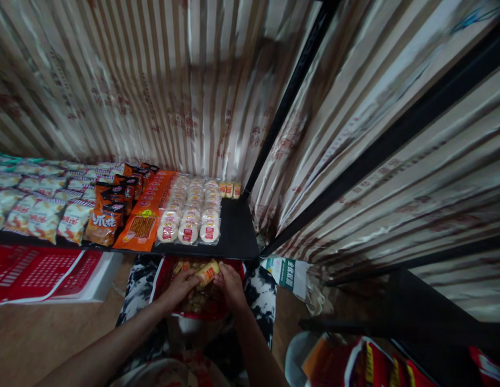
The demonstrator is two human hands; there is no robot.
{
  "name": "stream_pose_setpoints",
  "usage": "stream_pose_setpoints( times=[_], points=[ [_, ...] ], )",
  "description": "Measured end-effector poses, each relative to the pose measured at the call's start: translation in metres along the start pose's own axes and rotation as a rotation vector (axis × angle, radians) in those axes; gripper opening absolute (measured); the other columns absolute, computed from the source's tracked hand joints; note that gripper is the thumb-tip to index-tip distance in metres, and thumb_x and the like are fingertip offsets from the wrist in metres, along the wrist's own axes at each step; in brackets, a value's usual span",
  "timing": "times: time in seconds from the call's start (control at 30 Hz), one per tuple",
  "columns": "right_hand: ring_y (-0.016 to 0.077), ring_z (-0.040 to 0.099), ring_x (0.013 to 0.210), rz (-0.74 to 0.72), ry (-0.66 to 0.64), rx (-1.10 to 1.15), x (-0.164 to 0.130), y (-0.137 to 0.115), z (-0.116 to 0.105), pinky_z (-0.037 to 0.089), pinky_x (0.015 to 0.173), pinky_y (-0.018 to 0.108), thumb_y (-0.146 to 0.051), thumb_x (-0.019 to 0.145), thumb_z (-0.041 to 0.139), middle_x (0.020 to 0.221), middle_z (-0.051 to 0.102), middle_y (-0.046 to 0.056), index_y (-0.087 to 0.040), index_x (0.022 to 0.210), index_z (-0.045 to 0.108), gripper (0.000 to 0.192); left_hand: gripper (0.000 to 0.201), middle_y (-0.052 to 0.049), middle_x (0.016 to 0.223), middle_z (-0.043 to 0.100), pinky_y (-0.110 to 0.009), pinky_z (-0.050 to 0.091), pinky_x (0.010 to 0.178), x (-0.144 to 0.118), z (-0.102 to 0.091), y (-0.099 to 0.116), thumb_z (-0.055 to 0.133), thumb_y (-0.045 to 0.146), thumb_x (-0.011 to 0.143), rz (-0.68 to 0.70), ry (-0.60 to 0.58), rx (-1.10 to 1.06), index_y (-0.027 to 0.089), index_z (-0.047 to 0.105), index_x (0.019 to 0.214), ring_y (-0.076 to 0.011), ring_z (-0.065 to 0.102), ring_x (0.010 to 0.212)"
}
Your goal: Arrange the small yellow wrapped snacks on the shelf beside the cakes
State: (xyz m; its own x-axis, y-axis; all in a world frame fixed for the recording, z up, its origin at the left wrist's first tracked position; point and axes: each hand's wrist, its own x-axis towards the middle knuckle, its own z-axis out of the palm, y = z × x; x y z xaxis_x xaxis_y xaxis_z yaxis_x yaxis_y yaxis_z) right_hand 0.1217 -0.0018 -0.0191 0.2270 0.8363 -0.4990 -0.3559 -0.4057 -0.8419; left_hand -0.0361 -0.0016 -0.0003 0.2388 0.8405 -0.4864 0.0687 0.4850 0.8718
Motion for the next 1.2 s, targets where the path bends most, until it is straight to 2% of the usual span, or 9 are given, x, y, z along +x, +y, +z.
stream_pose_setpoints(
  times=[0.13, 0.3, 0.43, 0.53, 0.6, 0.73, 0.83, 1.0, 1.2],
  points=[
    [0.0132, 0.054, 0.050, -0.064, -0.087, -0.216, 0.005, 0.001, -0.007, 0.041, 0.047, 0.024, -0.054, 0.061, 0.066, 0.057, 0.060, -0.002, -0.019, 0.074, 0.063, 0.037, 0.016, 0.005, 0.045, 0.047, -0.019, 0.024, 0.038, 0.009, -0.005, 0.011, 0.053, 0.031, 0.068, 0.093, -0.042, 0.158, 0.016, 0.059, 0.064, -0.0072, 0.036, 0.036],
    [0.0209, 0.065, 0.077, -0.266, -0.099, -0.315, 0.009, 0.005, -0.016, 0.051, 0.067, 0.030, -0.041, 0.066, 0.063, 0.081, 0.070, 0.003, -0.022, 0.082, 0.067, 0.025, 0.018, 0.004, 0.045, 0.044, -0.020, 0.025, 0.039, 0.015, -0.011, 0.027, 0.048, 0.032, 0.066, 0.074, -0.118, 0.307, 0.017, 0.055, 0.058, -0.0085, 0.036, 0.039],
    [0.0202, 0.064, 0.087, -0.593, -0.042, -0.616, 0.001, -0.002, -0.017, 0.050, 0.082, 0.034, -0.022, 0.074, 0.053, 0.093, 0.070, 0.004, -0.024, 0.100, 0.067, 0.030, 0.018, 0.004, 0.049, 0.046, -0.020, 0.027, 0.041, 0.018, -0.014, 0.044, 0.050, 0.034, 0.063, 0.035, -0.186, 0.454, 0.017, 0.054, 0.061, -0.0093, 0.039, 0.043],
    [0.0193, 0.059, 0.094, -0.897, -0.033, -0.914, -0.009, -0.013, -0.015, 0.047, 0.087, 0.034, -0.013, 0.078, 0.045, 0.097, 0.069, 0.005, -0.023, 0.102, 0.068, 0.034, 0.018, 0.006, 0.048, 0.043, -0.020, 0.028, 0.043, 0.024, -0.015, 0.055, 0.050, 0.034, 0.063, 0.036, -0.260, 0.535, 0.017, 0.051, 0.061, -0.0089, 0.038, 0.044],
    [0.0191, 0.058, 0.094, -0.987, -0.043, -1.044, -0.015, -0.020, -0.013, 0.047, 0.086, 0.033, -0.012, 0.082, 0.043, 0.097, 0.069, 0.005, -0.022, 0.102, 0.068, 0.034, 0.018, 0.006, 0.047, 0.041, -0.020, 0.029, 0.044, 0.030, -0.015, 0.062, 0.048, 0.035, 0.064, 0.025, -0.293, 0.559, 0.017, 0.049, 0.061, -0.0088, 0.038, 0.042],
    [0.0204, 0.057, 0.094, -1.049, -0.045, -1.161, -0.018, -0.026, -0.010, 0.047, 0.087, 0.034, -0.014, 0.084, 0.041, 0.098, 0.067, 0.008, -0.016, 0.108, 0.065, 0.034, 0.018, 0.006, 0.046, 0.042, -0.021, 0.029, 0.044, 0.041, -0.012, 0.077, 0.046, 0.035, 0.065, 0.022, -0.325, 0.650, 0.018, 0.049, 0.064, -0.0100, 0.040, 0.043],
    [0.0211, 0.056, 0.098, -1.052, -0.039, -1.175, -0.016, -0.027, -0.011, 0.048, 0.088, 0.034, -0.015, 0.082, 0.043, 0.106, 0.064, 0.011, -0.012, 0.114, 0.061, 0.037, 0.020, 0.005, 0.049, 0.045, -0.021, 0.030, 0.045, 0.048, -0.009, 0.093, 0.046, 0.036, 0.065, 0.083, -0.352, 0.748, 0.017, 0.053, 0.066, -0.0110, 0.043, 0.047],
    [0.0227, 0.056, 0.100, -1.038, -0.005, -1.181, -0.013, -0.035, -0.014, 0.048, 0.088, 0.036, -0.027, 0.080, 0.056, 0.108, 0.062, 0.012, -0.012, 0.115, 0.059, 0.039, 0.024, 0.003, 0.048, 0.046, -0.021, 0.030, 0.047, 0.056, -0.003, 0.119, 0.042, 0.036, 0.066, 0.133, -0.453, 0.905, 0.016, 0.054, 0.060, -0.0116, 0.045, 0.050],
    [0.0237, 0.057, 0.096, -1.058, 0.087, -1.165, -0.002, -0.039, -0.017, 0.050, 0.083, 0.038, -0.035, 0.085, 0.053, 0.105, 0.062, 0.012, -0.013, 0.114, 0.059, 0.037, 0.025, 0.003, 0.051, 0.048, -0.021, 0.034, 0.050, 0.065, 0.011, 0.139, 0.042, 0.038, 0.067, 0.173, -0.493, 0.933, 0.017, 0.053, 0.059, -0.0120, 0.048, 0.051]
  ],
)
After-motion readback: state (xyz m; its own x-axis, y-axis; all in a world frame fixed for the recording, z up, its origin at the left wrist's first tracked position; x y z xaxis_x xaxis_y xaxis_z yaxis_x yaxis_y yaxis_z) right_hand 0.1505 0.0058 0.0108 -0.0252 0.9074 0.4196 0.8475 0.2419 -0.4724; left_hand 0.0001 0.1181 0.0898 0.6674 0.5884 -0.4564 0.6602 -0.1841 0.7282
